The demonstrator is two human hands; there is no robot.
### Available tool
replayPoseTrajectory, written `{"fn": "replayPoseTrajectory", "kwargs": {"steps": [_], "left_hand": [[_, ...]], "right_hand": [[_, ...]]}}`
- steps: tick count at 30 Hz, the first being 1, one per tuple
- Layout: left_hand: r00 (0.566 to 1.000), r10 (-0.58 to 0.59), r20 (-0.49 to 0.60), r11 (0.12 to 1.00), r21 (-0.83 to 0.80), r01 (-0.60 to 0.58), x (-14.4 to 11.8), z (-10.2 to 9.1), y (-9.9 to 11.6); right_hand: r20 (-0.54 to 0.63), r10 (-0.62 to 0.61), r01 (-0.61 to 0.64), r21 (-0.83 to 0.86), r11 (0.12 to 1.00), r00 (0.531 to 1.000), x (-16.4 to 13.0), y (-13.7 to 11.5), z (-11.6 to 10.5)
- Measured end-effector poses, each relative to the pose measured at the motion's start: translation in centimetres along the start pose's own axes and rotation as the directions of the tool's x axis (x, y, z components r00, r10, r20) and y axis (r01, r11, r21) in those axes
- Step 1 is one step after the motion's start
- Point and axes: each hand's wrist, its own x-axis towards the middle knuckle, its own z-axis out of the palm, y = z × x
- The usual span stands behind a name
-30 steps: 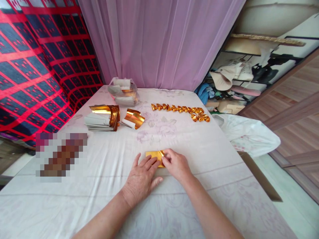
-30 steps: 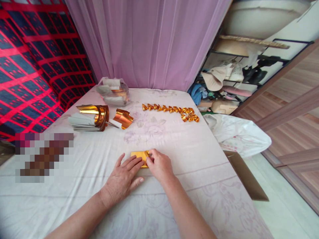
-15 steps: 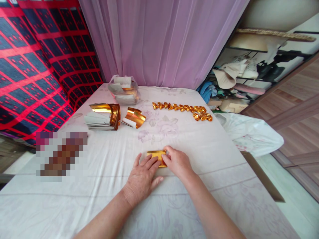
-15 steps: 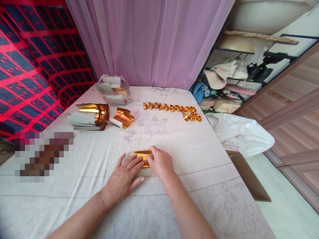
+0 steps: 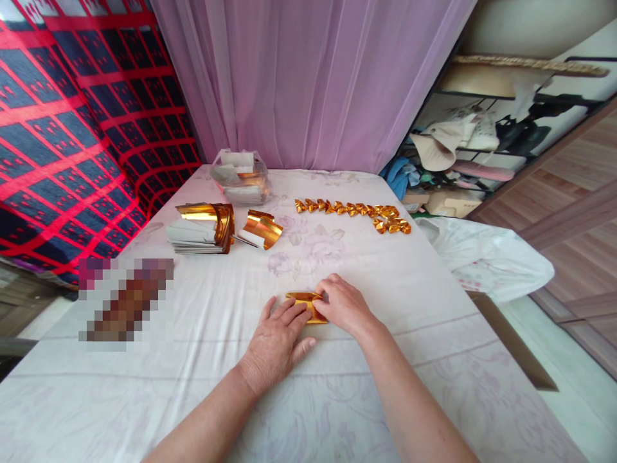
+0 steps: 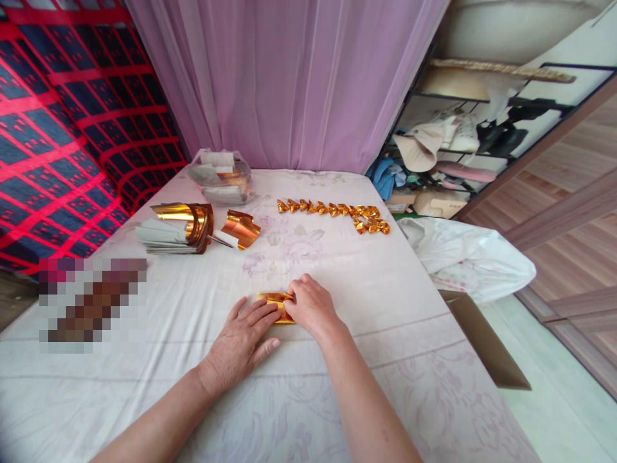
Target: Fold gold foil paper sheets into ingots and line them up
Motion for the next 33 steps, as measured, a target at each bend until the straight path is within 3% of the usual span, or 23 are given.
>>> {"fn": "replayPoseTrajectory", "kwargs": {"steps": [5,8,11,17,22,26,28,33], "left_hand": [[0.999,0.011,-0.052,1.0,-0.011,-0.012,0.0,-0.2,-0.2],[0.978,-0.054,-0.202,0.999,-0.017,0.052,0.1,-0.2,-1.0],[0.924,-0.174,-0.341,0.985,-0.067,0.161,0.2,-0.3,-2.2],[0.888,-0.381,-0.257,0.892,-0.354,0.28,0.4,-0.8,-3.3],[0.815,-0.532,-0.231,0.715,-0.638,0.286,0.6,-1.1,-2.7],[0.81,-0.577,-0.104,0.563,-0.769,0.303,0.7,-1.2,-2.6],[0.805,-0.586,-0.091,0.549,-0.775,0.312,0.6,-1.1,-2.7],[0.829,-0.54,-0.142,0.614,-0.74,0.273,0.5,-0.9,-2.9]], "right_hand": [[-0.001,-0.044,0.044,0.138,0.989,0.999,-0.1,0.2,-0.1],[0.027,-0.05,0.041,0.267,0.963,0.998,0.0,0.4,0.0],[0.015,-0.095,0.081,0.403,0.911,0.995,0.1,0.4,0.3],[0.021,-0.186,0.139,0.584,0.8,0.982,0.2,0.6,0.7],[0.071,-0.226,0.125,0.658,0.742,0.971,0.0,0.7,0.7],[0.093,-0.215,0.1,0.666,0.739,0.972,-0.1,0.7,0.7],[0.105,-0.22,0.093,0.677,0.73,0.97,-0.1,0.8,0.8],[0.108,-0.248,0.1,0.712,0.695,0.963,0.0,0.9,0.7]]}}
